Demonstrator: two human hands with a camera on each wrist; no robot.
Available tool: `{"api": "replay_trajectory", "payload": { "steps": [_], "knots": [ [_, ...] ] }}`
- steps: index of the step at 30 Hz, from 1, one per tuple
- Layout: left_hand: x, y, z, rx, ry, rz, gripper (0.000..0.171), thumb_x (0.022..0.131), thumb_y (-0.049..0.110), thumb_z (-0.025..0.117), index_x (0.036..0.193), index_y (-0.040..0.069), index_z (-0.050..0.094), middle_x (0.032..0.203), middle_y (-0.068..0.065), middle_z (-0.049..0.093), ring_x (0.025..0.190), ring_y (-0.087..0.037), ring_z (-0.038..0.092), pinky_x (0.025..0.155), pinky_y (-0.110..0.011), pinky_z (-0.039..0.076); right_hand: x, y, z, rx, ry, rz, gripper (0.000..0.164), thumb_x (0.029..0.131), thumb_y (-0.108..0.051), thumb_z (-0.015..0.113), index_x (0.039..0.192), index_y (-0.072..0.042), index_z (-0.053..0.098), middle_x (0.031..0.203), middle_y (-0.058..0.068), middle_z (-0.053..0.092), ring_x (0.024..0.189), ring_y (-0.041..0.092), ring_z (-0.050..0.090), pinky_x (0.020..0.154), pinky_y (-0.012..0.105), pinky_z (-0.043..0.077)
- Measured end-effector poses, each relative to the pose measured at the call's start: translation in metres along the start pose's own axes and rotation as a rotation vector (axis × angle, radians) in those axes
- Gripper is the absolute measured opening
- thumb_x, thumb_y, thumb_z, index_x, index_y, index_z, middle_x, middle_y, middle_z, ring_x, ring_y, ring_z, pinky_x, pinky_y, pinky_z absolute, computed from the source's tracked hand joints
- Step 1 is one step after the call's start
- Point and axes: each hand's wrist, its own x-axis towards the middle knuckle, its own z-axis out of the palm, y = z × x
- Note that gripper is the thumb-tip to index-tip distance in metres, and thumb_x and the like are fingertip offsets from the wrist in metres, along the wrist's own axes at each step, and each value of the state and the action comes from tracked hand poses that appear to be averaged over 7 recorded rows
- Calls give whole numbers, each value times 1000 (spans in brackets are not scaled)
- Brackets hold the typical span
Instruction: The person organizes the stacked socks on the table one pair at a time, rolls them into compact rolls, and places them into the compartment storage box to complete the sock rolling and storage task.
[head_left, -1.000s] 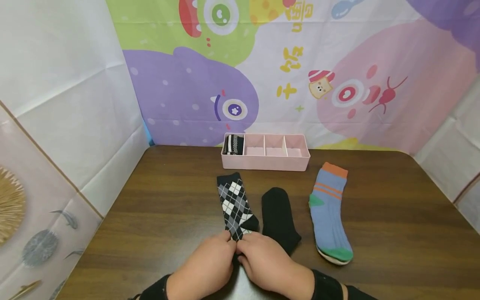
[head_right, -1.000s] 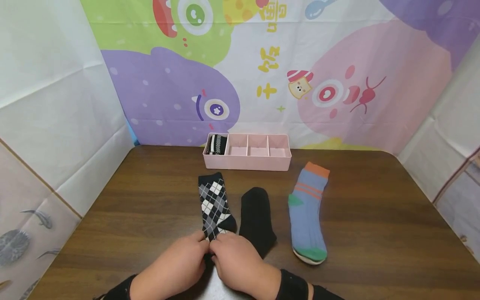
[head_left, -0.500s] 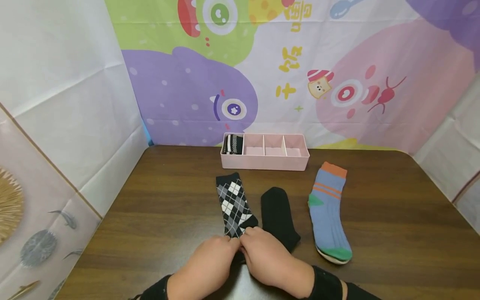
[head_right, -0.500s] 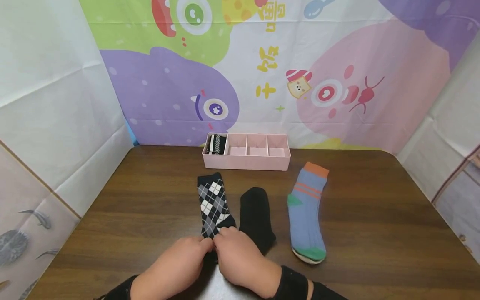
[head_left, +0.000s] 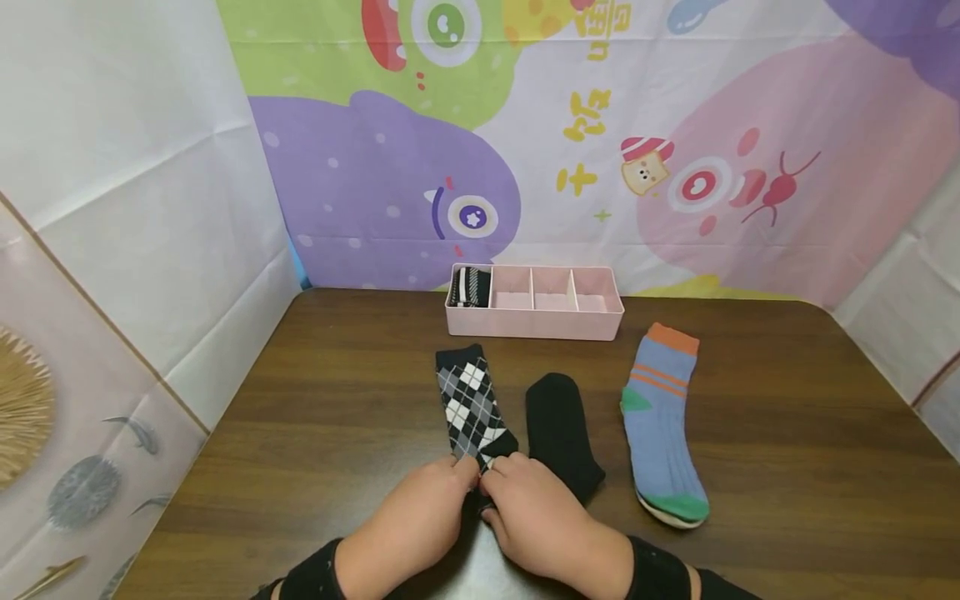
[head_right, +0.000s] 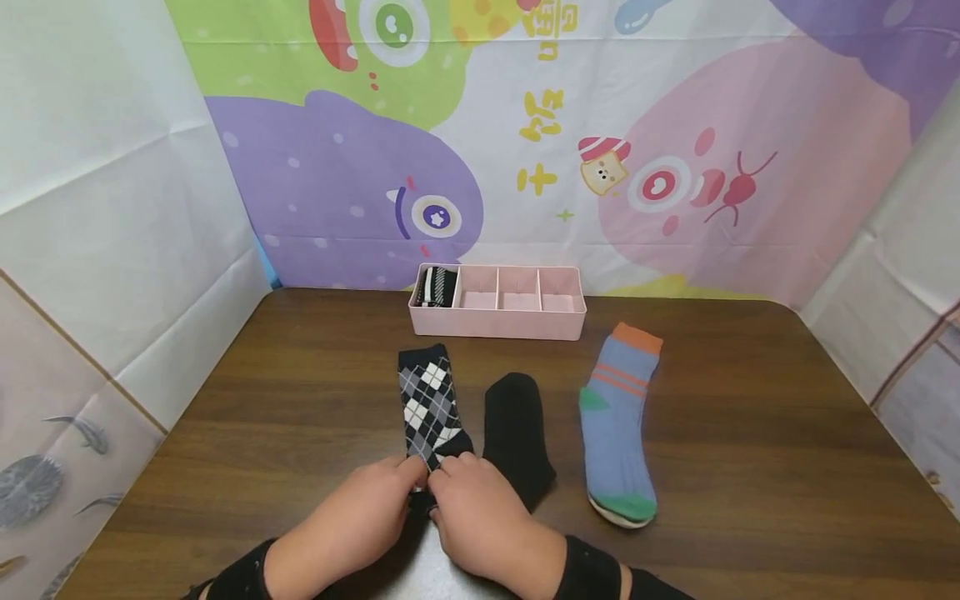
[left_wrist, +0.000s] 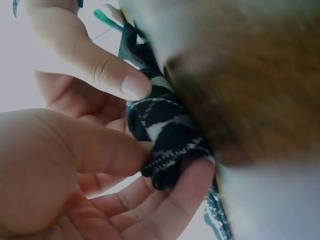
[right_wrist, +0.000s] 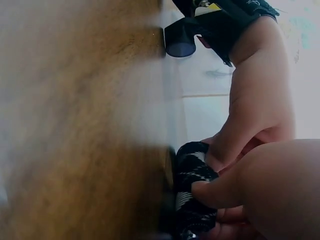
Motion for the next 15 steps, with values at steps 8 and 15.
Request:
{"api": "replay_trajectory", "payload": {
  "steps": [8, 15],
  "knots": [
    [0, 2, -4, -82, -54, 0, 21, 81, 2, 75, 95, 13, 64, 88, 3, 62, 82, -13, 63, 71, -33, 54, -2, 3, 1, 149, -59, 56, 9, 103, -18, 63, 107, -12, 67, 94, -6, 59, 87, 10, 53, 81, 30, 49],
    [-1, 1, -3, -95, -75, 18, 21, 88, 0, 73, 98, 15, 64, 89, 3, 64, 85, -12, 65, 73, -32, 55, 1, 5, 0, 253, -122, 91, 10, 106, -19, 58, 109, -12, 65, 92, -6, 57, 86, 10, 53, 79, 31, 49]
  ]
}}
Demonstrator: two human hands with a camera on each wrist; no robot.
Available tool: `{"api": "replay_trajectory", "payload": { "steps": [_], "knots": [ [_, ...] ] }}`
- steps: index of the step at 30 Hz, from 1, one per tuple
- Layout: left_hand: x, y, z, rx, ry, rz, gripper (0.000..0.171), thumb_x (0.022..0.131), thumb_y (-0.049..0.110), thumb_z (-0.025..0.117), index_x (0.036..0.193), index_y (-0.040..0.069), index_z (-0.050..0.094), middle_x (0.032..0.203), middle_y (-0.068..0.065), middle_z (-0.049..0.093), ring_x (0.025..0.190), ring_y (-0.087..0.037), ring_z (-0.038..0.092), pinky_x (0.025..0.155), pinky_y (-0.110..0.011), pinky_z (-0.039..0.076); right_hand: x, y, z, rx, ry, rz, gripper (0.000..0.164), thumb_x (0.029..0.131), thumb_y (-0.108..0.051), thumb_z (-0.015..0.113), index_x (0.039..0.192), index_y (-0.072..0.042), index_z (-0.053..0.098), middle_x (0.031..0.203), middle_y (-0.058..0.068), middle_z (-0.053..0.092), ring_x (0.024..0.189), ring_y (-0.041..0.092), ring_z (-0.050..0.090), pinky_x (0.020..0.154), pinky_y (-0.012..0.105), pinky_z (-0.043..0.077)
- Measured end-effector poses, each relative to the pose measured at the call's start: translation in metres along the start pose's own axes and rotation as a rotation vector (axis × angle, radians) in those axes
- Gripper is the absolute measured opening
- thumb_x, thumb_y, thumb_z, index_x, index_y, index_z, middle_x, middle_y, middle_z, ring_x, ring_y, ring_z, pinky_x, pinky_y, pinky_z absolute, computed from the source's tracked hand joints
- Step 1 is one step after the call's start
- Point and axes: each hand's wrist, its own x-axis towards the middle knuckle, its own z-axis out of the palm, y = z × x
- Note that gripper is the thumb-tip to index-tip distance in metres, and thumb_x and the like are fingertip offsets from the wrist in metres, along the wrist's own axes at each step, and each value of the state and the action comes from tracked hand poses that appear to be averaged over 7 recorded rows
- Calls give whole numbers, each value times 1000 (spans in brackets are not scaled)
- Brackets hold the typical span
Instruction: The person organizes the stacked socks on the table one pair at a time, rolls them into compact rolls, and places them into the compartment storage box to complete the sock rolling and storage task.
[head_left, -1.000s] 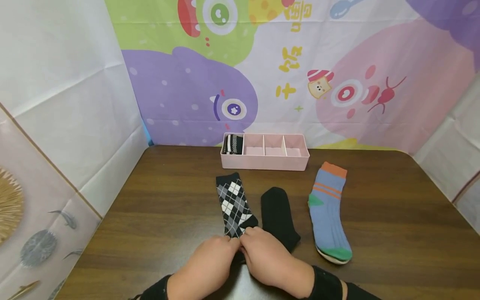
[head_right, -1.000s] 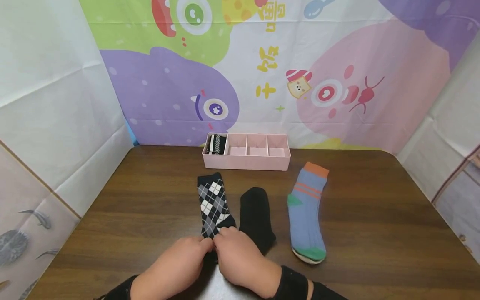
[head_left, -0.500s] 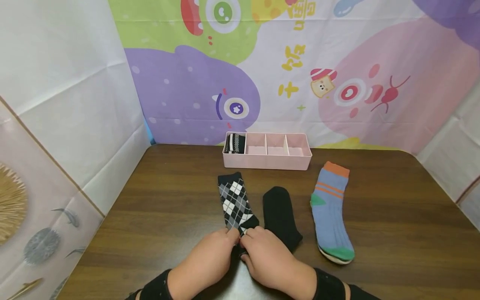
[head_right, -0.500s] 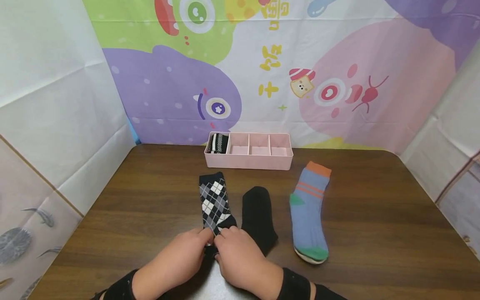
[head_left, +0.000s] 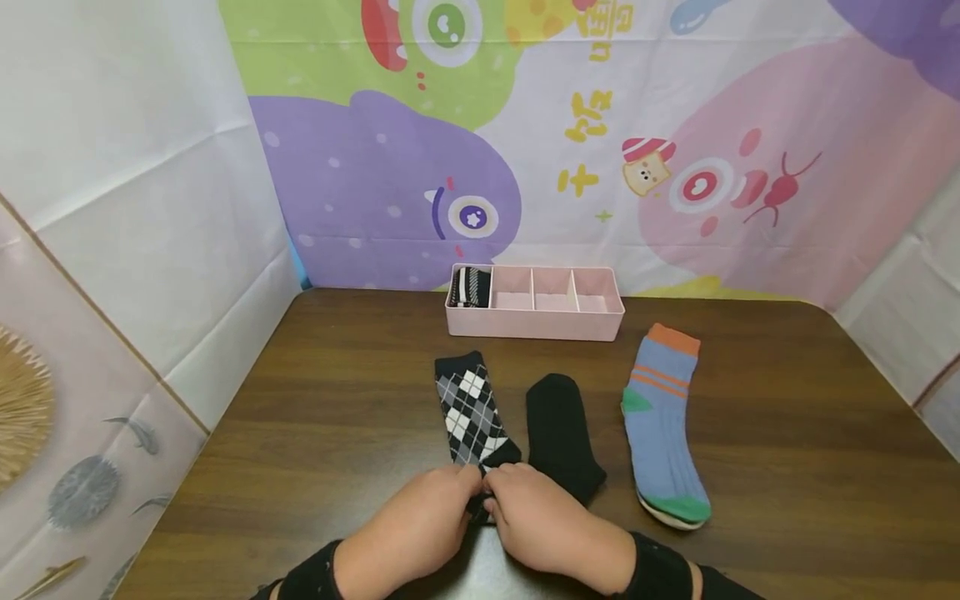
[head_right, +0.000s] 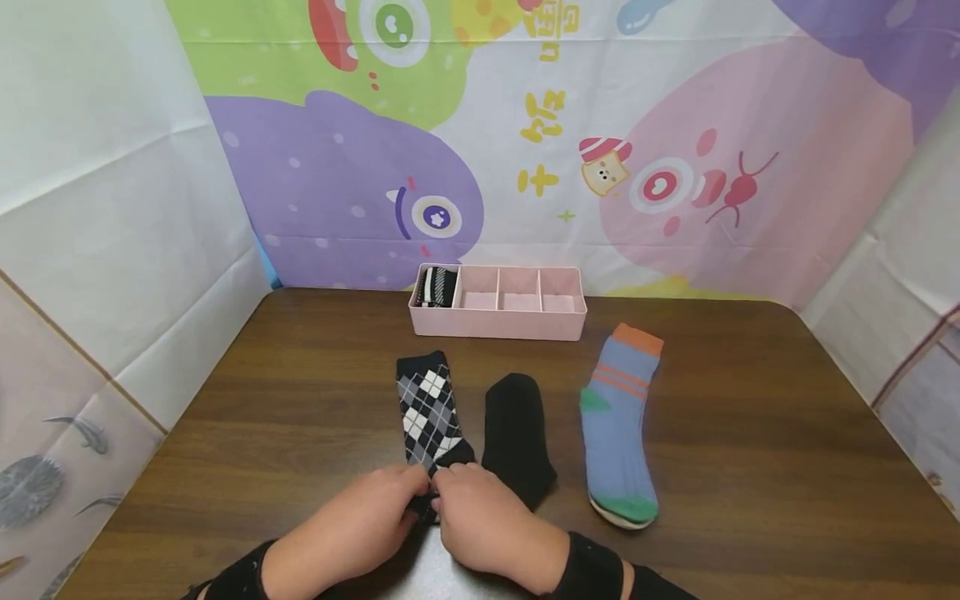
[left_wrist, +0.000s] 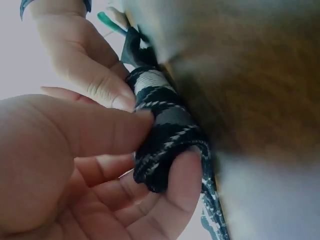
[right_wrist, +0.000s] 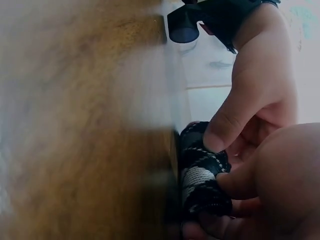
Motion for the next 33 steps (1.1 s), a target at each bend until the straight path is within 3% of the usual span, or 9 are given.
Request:
{"api": "replay_trajectory", "payload": {
  "steps": [3, 6, 10, 13, 16, 21, 27, 33],
  "knots": [
    [1, 0, 1, 7, -10, 3, 18, 92, -1, 68, 101, 14, 63, 88, 2, 65, 84, -12, 65, 72, -33, 55, 0, 0, 0, 26, 4, 19, 7, 105, -20, 60, 109, -13, 60, 91, -8, 57, 84, 9, 54, 76, 31, 49],
    [-1, -1, 1, -20, -15, -12, 16, 95, -1, 65, 101, 12, 57, 83, 2, 63, 76, -11, 62, 64, -30, 52, 0, -2, 0, 12, 59, 20, 9, 103, -21, 63, 105, -16, 56, 88, -10, 57, 81, 7, 53, 72, 29, 48],
    [-1, -2, 2, -11, -14, -18, 17, 95, -1, 65, 100, 12, 55, 83, 1, 61, 75, -11, 61, 63, -30, 50, -2, -6, -2, -144, 147, -30, 10, 99, -25, 70, 99, -18, 63, 88, -9, 56, 79, 8, 53, 70, 30, 49],
    [-1, -1, 2, 27, -12, -5, 17, 94, -1, 66, 102, 13, 60, 88, 2, 62, 80, -12, 62, 68, -33, 53, -4, -9, -5, -281, 142, -63, 20, 94, -33, 75, 103, -16, 71, 95, -5, 58, 84, 12, 56, 74, 33, 51],
    [-1, 1, 2, 68, 10, 3, 15, 93, 1, 67, 100, 14, 63, 89, 3, 60, 80, -14, 62, 69, -34, 53, -5, -9, -6, -339, 106, -66, 30, 89, -37, 80, 108, -15, 74, 99, -4, 60, 91, 15, 58, 77, 36, 52],
    [0, 3, 2, 157, 70, 19, 10, 88, 7, 72, 92, 14, 67, 86, 4, 59, 79, -16, 60, 68, -34, 52, -3, -5, -7, -333, 107, -81, 21, 91, -32, 78, 104, -16, 76, 95, -5, 59, 87, 14, 56, 74, 34, 51],
    [2, 1, 1, 274, 47, 27, 18, 79, 17, 82, 91, 10, 71, 88, 2, 56, 82, -16, 55, 77, -37, 51, -1, -2, -5, -304, 120, -83, 19, 98, -34, 70, 99, -16, 74, 90, -5, 56, 82, 14, 54, 71, 33, 50],
    [2, 0, 1, 216, 83, 32, 11, 86, 7, 75, 95, 10, 69, 86, 0, 64, 80, -17, 63, 73, -36, 54, -1, -3, -4, -294, 117, -60, 21, 100, -33, 67, 101, -13, 73, 91, -5, 58, 84, 14, 55, 75, 34, 51]
  ]
}}
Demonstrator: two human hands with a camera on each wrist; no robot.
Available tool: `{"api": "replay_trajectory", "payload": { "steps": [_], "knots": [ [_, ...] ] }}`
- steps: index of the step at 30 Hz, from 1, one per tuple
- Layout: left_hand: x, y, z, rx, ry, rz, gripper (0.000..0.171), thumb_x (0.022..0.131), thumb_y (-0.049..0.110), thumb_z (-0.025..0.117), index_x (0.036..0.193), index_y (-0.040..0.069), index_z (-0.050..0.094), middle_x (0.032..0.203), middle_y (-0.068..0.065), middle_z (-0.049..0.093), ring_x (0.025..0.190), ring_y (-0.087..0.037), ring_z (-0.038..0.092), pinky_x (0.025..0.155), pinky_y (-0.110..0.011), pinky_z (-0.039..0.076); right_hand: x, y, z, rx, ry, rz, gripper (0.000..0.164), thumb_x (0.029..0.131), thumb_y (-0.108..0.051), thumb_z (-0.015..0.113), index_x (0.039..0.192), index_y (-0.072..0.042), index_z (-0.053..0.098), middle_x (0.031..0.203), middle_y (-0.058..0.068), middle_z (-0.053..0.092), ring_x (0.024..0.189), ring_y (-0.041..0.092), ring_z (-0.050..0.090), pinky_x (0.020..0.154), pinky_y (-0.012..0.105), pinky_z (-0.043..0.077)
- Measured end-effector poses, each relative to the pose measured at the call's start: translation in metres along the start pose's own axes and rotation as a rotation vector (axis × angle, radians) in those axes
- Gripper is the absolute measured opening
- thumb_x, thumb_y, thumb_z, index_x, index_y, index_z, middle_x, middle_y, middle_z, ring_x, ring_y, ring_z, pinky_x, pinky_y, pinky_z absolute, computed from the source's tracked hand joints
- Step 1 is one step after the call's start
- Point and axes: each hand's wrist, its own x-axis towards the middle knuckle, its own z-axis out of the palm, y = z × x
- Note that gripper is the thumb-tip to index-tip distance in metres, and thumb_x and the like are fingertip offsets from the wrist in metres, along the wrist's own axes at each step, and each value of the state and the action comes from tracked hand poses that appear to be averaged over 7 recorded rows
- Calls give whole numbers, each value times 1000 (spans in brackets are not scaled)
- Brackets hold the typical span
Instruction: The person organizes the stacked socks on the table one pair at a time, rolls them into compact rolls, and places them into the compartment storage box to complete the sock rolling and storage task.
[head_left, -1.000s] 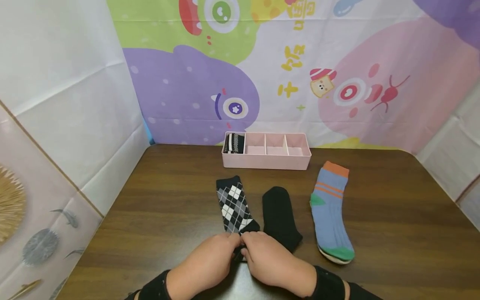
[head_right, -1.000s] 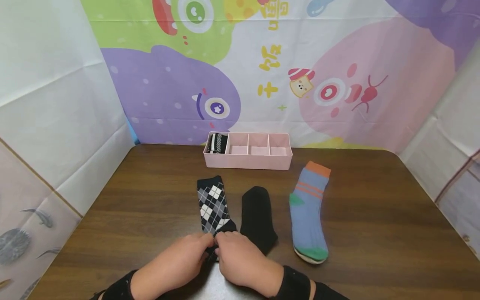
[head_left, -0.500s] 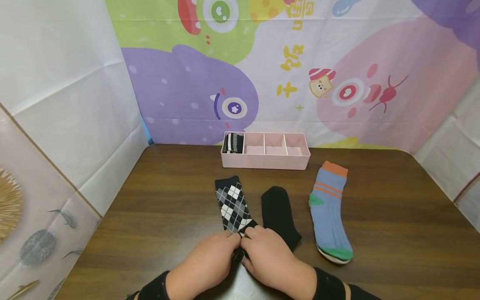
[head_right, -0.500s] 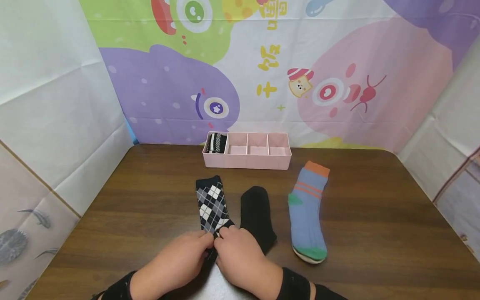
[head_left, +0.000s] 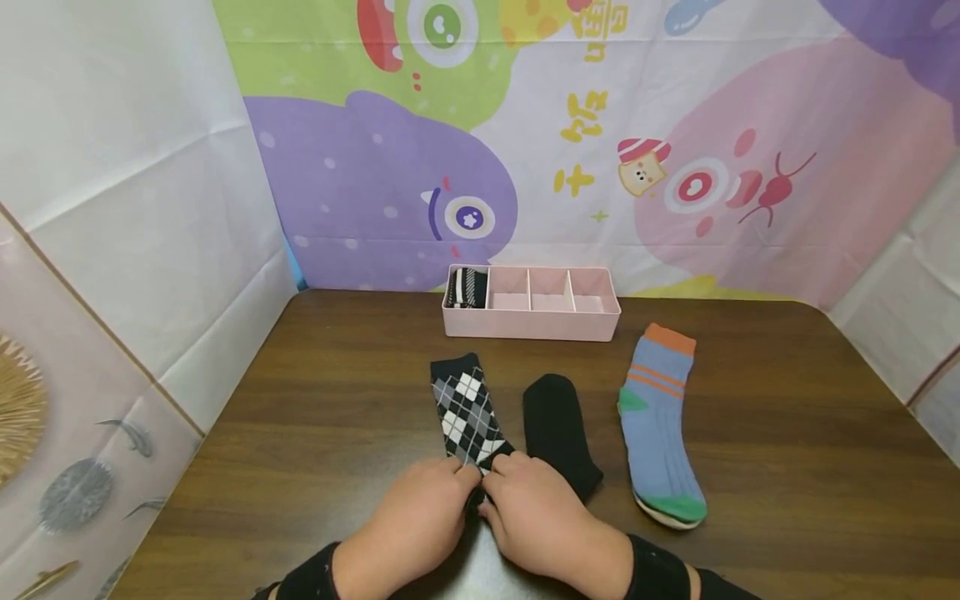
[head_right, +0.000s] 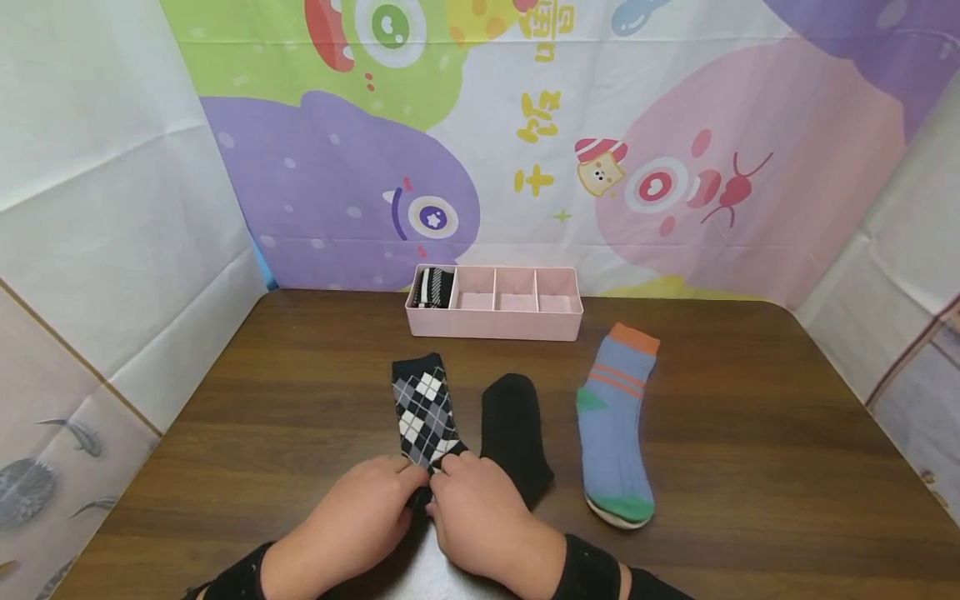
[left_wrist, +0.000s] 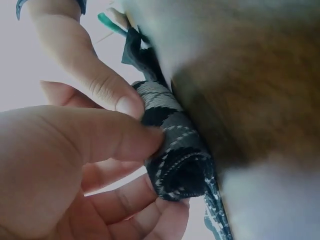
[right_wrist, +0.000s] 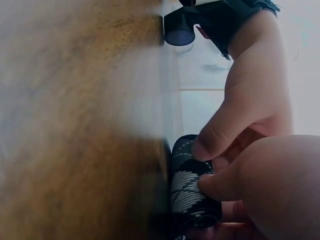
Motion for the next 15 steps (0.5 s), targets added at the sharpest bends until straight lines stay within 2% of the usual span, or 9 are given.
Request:
{"api": "replay_trajectory", "payload": {
  "steps": [4, 10, 15],
  "knots": [
    [0, 0, 0, -48, 13, -4, 19, 84, 5, 77, 96, 12, 64, 87, 0, 66, 79, -16, 64, 69, -34, 54, -1, 0, 1, 17, 9, 0, 20, 101, -32, 65, 100, -13, 71, 90, -5, 57, 83, 13, 54, 74, 34, 51],
    [-1, 1, 0, -10, 28, -6, 13, 88, 8, 76, 95, 11, 65, 82, 0, 63, 76, -17, 64, 66, -34, 53, 1, 0, 1, 97, 14, 31, 16, 100, -32, 67, 100, -16, 63, 92, -5, 56, 82, 12, 53, 73, 32, 50],
    [-1, 3, -1, 13, -26, -22, 11, 94, 18, 74, 100, 10, 67, 82, -2, 63, 75, -18, 62, 65, -35, 53, 1, -1, -2, 133, 66, 34, 19, 95, -32, 74, 95, -19, 61, 91, -10, 53, 80, 8, 49, 71, 29, 48]
  ]
}}
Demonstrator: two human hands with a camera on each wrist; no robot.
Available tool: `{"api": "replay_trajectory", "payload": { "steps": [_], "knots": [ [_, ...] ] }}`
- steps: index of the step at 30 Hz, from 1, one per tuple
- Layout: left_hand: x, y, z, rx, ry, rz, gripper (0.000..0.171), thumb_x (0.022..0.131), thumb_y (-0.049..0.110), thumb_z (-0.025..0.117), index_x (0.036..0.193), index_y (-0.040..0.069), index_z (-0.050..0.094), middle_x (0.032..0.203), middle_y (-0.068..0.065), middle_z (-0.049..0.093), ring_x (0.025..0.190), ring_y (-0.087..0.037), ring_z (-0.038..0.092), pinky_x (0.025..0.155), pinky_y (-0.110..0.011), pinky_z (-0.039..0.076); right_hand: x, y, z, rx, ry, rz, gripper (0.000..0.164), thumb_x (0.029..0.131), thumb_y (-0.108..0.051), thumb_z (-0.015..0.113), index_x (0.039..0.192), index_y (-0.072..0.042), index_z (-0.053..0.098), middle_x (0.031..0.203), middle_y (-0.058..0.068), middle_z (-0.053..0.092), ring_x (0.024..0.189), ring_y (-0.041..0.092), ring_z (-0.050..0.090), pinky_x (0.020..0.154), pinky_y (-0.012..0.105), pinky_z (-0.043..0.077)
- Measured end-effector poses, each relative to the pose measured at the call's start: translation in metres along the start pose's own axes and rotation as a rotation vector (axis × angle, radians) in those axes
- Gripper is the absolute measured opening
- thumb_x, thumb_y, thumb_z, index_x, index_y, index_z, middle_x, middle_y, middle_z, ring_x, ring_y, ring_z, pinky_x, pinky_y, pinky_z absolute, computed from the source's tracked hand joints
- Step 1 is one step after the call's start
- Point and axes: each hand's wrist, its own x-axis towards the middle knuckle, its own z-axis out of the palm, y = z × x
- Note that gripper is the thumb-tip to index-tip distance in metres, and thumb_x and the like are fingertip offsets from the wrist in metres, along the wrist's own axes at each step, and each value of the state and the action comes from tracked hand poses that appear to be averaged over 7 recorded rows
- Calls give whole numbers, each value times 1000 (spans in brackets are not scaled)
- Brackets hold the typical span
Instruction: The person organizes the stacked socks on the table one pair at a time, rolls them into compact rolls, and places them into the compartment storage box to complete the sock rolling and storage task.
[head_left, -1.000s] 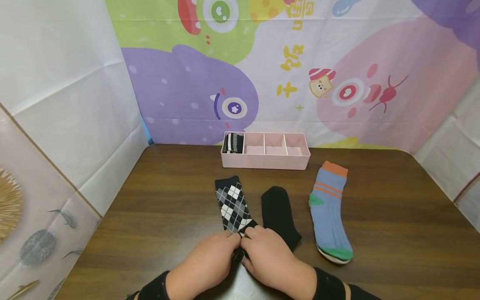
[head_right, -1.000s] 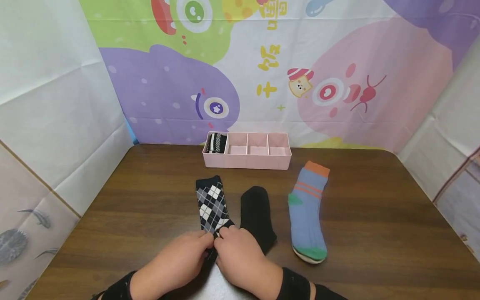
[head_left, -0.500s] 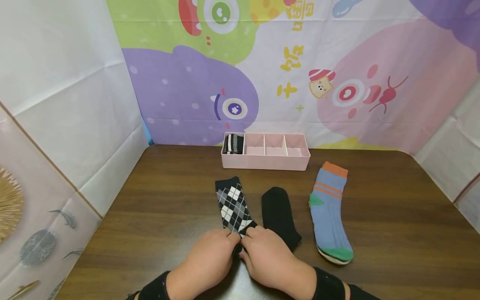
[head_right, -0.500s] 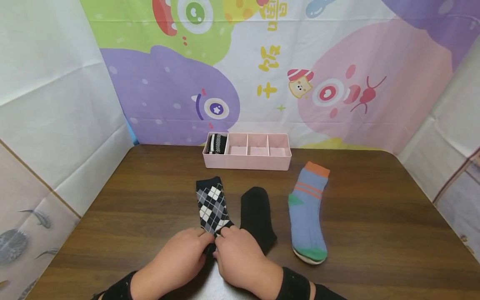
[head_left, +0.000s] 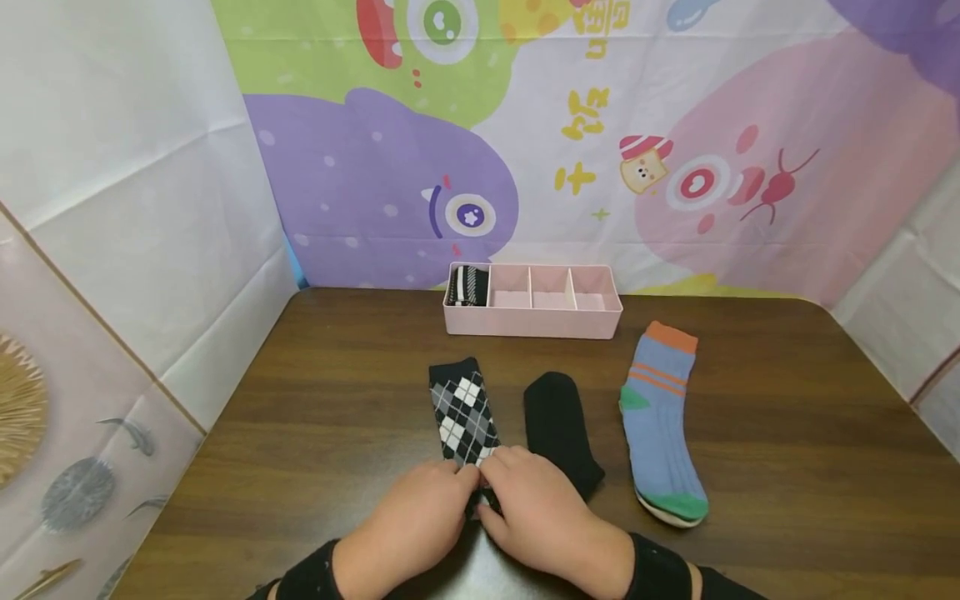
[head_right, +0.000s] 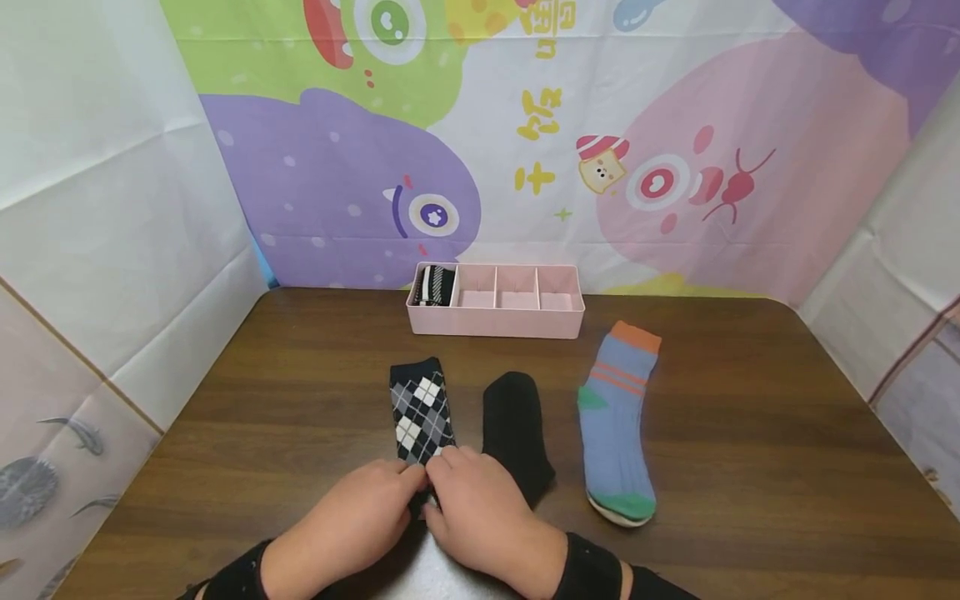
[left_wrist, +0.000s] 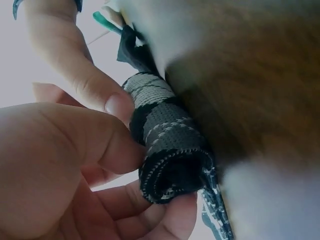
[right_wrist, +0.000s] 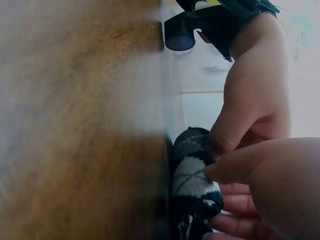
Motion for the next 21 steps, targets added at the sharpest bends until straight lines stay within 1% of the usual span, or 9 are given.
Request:
{"api": "replay_trajectory", "payload": {
  "steps": [2, 4, 7, 9, 13, 16, 18, 21],
  "knots": [
    [0, -1, 0, 8, -22, 0, 12, 94, 19, 73, 99, 10, 67, 82, -2, 63, 75, -18, 62, 65, -36, 53, 0, 0, -1, -15, 25, -19, 20, 93, -32, 76, 89, -20, 60, 88, -11, 51, 78, 8, 47, 69, 28, 46],
    [1, -2, 1, 6, -28, 6, 11, 94, 19, 73, 98, 11, 67, 82, -3, 63, 75, -19, 62, 65, -37, 53, -1, -1, -2, -43, 45, -47, 20, 92, -32, 78, 86, -22, 61, 87, -12, 51, 79, 9, 47, 69, 29, 45],
    [2, -6, 2, -21, -30, 25, 8, 93, 13, 72, 98, 11, 66, 83, -2, 62, 77, -19, 63, 66, -37, 53, -2, -2, -3, -84, 63, -90, 17, 90, -33, 79, 85, -23, 66, 88, -12, 54, 81, 10, 49, 71, 30, 45],
    [3, -9, 2, -65, -51, 35, 9, 92, 9, 71, 99, 11, 66, 85, -1, 63, 79, -18, 63, 68, -37, 53, -3, -2, -3, -102, 66, -112, 18, 88, -35, 82, 87, -23, 68, 90, -12, 56, 84, 11, 51, 73, 30, 45],
    [6, -18, 1, -191, -147, 43, 15, 90, 4, 67, 101, 13, 64, 89, 2, 63, 84, -14, 62, 74, -36, 54, -3, -3, -3, -100, 38, -123, 26, 82, -35, 87, 91, -22, 66, 90, -13, 55, 84, 9, 50, 73, 28, 44],
    [8, -23, 0, -267, -210, 31, 15, 91, 3, 64, 100, 15, 62, 89, 5, 63, 83, -10, 60, 76, -34, 53, -3, -4, -4, -95, 10, -121, 25, 82, -32, 85, 93, -23, 64, 89, -14, 55, 83, 8, 50, 72, 28, 44],
    [8, -24, -2, -297, -216, 33, 15, 90, 3, 63, 98, 16, 62, 89, 6, 62, 81, -8, 58, 75, -33, 53, -2, -4, -3, -92, 2, -114, 22, 83, -30, 83, 91, -23, 64, 87, -14, 55, 81, 8, 49, 72, 28, 44],
    [9, -23, -4, -315, -167, 37, 15, 89, 0, 62, 95, 14, 63, 88, 6, 61, 80, -8, 57, 74, -31, 52, -3, -3, -2, -80, 20, -101, 17, 85, -30, 80, 87, -21, 65, 83, -13, 55, 77, 8, 49, 71, 28, 45]
  ]
}}
